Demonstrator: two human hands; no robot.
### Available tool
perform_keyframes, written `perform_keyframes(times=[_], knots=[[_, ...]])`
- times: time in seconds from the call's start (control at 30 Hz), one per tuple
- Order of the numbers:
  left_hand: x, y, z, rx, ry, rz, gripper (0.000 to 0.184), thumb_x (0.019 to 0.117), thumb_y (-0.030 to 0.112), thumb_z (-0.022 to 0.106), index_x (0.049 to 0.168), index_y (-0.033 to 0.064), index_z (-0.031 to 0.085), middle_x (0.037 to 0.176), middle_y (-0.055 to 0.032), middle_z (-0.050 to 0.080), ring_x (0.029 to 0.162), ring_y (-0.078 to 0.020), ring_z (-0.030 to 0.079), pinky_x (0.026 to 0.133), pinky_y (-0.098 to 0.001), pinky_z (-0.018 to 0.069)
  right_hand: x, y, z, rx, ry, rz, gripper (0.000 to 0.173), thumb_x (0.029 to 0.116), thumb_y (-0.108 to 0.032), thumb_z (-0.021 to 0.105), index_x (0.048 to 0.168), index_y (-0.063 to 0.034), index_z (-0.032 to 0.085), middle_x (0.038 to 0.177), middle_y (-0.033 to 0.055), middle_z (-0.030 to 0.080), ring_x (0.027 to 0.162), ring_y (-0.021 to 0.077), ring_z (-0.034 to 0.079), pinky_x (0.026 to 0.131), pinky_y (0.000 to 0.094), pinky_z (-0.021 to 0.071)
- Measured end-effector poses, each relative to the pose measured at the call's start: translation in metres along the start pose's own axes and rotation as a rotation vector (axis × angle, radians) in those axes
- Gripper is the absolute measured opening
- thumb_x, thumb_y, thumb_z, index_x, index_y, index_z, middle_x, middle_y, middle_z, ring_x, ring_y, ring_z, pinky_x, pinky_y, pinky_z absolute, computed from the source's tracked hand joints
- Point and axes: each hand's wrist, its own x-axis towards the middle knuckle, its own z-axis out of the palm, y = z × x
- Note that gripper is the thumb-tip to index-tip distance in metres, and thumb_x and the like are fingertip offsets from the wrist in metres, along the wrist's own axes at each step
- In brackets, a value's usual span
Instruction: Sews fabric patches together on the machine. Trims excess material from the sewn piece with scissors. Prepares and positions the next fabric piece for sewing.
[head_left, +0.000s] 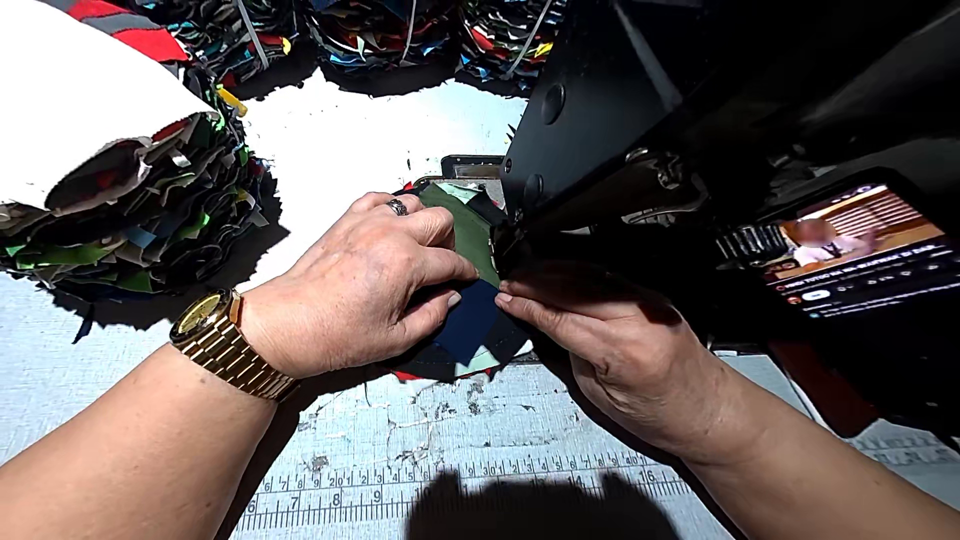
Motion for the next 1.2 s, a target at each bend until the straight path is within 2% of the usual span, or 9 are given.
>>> perform_keyframes(times=[0.07,0.23,0.33,0.4,0.57,0.77,0.87,1.0,1.2], knots=[[0.001,0.002,0.001,0.009,0.008,-0.01,0.033,0.0982,0.034,0.054,0.116,0.0213,0.078,0.098,0.0006,0.066,0.1,-0.0189,0.06,0.094,-0.046,0.042,0.001,0.001,0.0,-0.008,0.009,0.007,0.028,0.0983,0.003,0.054,0.115,0.0007,0.075,0.118,0.0163,0.072,0.118,0.0266,0.065,0.105,0.0354,0.0512],[0.001,0.003,0.003,0.046,0.014,-0.009,0.033,0.0999,0.037,0.053,0.117,0.0211,0.077,0.099,-0.0002,0.065,0.101,-0.02,0.059,0.096,-0.0474,0.0417,0.001,0.0,0.0,-0.03,0.012,0.02,0.028,0.0976,0.004,0.053,0.114,0.0001,0.076,0.118,0.0155,0.072,0.119,0.0267,0.065,0.106,0.0357,0.0508],[0.0,0.003,0.004,0.071,0.051,-0.007,0.035,0.0988,0.038,0.055,0.12,0.021,0.076,0.12,-0.0027,0.066,0.127,-0.025,0.054,0.111,-0.053,0.0343,0.001,0.001,0.001,-0.028,0.009,0.021,0.028,0.0977,0.003,0.053,0.115,0.0002,0.076,0.118,0.0158,0.072,0.119,0.0267,0.065,0.106,0.0355,0.0509],[0.0,-0.001,0.006,0.038,0.059,0.014,0.037,0.0988,0.037,0.053,0.124,0.0181,0.074,0.13,-0.0034,0.066,0.135,-0.0253,0.051,0.117,-0.0513,0.0323,0.001,0.001,0.001,-0.029,0.013,0.021,0.028,0.0975,0.004,0.054,0.115,0.0001,0.076,0.118,0.0156,0.072,0.118,0.0263,0.065,0.105,0.0348,0.0512],[-0.001,-0.008,0.009,-0.071,0.006,0.019,0.039,0.1022,0.034,0.049,0.126,0.0144,0.073,0.13,-0.0045,0.066,0.131,-0.0206,0.055,0.111,-0.0414,0.0443,0.001,0.001,0.0,-0.008,0.011,0.027,0.027,0.0981,0.003,0.053,0.115,0.0006,0.075,0.118,0.0153,0.072,0.118,0.0259,0.065,0.105,0.0348,0.0515],[0.001,-0.01,0.005,-0.032,-0.004,0.012,0.038,0.1022,0.03,0.046,0.127,0.0182,0.073,0.122,-0.0009,0.067,0.12,-0.0205,0.058,0.098,-0.0428,0.0464,0.004,0.006,-0.001,-0.037,0.007,0.056,0.03,0.0959,0.006,0.05,0.113,0.0012,0.075,0.117,0.0173,0.071,0.117,0.0283,0.066,0.102,0.035,0.0536],[0.0,-0.009,0.005,-0.019,-0.014,-0.01,0.039,0.1021,0.031,0.046,0.129,0.0208,0.072,0.123,0.0004,0.066,0.119,-0.0201,0.057,0.096,-0.0441,0.0455,0.004,0.007,-0.001,-0.048,-0.006,0.082,0.032,0.0969,0.005,0.048,0.115,0.0001,0.074,0.119,0.0173,0.071,0.117,0.0283,0.066,0.101,0.0361,0.054],[-0.001,-0.009,0.005,0.005,-0.024,-0.013,0.04,0.1015,0.035,0.047,0.13,0.0222,0.071,0.123,0.0012,0.066,0.12,-0.02,0.056,0.101,-0.047,0.0424,0.003,0.004,-0.004,-0.064,0.047,0.036,0.032,0.0969,0.007,0.048,0.117,0.0028,0.072,0.12,0.0198,0.069,0.117,0.0296,0.065,0.101,0.0367,0.0534],[-0.001,-0.009,0.005,0.019,-0.019,-0.005,0.041,0.1017,0.036,0.046,0.131,0.0226,0.071,0.123,0.0012,0.066,0.122,-0.0196,0.057,0.107,-0.0505,0.0391,-0.001,0.0,0.001,-0.014,-0.006,0.027,0.032,0.098,0.003,0.052,0.121,-0.0007,0.074,0.122,0.0156,0.07,0.121,0.0277,0.063,0.106,0.0376,0.0504]])
